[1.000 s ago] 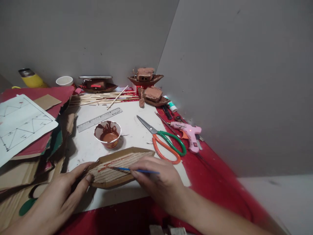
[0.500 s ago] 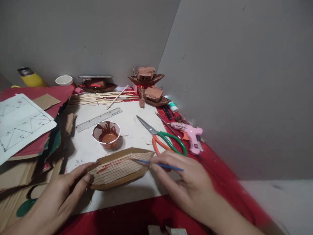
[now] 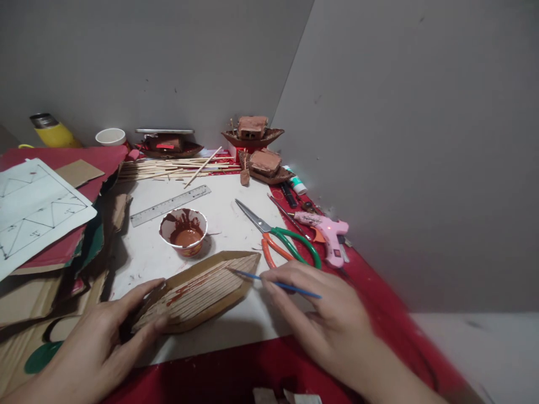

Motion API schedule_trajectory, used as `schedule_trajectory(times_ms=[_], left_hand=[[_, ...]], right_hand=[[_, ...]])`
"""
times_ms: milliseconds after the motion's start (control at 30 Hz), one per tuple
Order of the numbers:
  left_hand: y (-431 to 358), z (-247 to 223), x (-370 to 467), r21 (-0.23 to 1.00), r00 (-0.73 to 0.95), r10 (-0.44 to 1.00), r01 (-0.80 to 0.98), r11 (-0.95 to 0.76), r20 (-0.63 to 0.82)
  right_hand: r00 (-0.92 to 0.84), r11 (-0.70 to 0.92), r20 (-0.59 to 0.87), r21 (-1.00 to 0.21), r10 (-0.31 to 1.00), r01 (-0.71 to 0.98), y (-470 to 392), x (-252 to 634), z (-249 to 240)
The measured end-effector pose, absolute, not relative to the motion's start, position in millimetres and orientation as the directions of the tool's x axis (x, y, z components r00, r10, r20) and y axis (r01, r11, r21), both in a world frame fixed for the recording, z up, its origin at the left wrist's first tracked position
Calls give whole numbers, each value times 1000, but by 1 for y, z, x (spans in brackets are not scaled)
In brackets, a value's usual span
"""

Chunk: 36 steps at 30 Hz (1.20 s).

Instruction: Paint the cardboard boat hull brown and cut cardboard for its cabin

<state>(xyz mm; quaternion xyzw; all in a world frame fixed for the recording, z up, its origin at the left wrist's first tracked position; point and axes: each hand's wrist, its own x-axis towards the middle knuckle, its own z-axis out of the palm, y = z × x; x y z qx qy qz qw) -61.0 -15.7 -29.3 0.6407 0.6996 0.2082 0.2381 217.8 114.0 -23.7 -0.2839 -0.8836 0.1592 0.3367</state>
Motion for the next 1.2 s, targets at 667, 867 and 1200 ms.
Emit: schedule_trajectory(times_ms=[667,867,1200], left_hand=[[-22,-51,-65,438,8,999,899,8,-33],[-22,-54,-65,452,14,1000,892,-2,-23],[-23,-49,-64,482,-11,994,874,63,-111]], right_hand=[[-723,691,484,-723,493,-13,99,180,-38],[-687,792,505,-586,523,172,104,194,-30],[-590,814,561,-415,580,406,114,213,-24]])
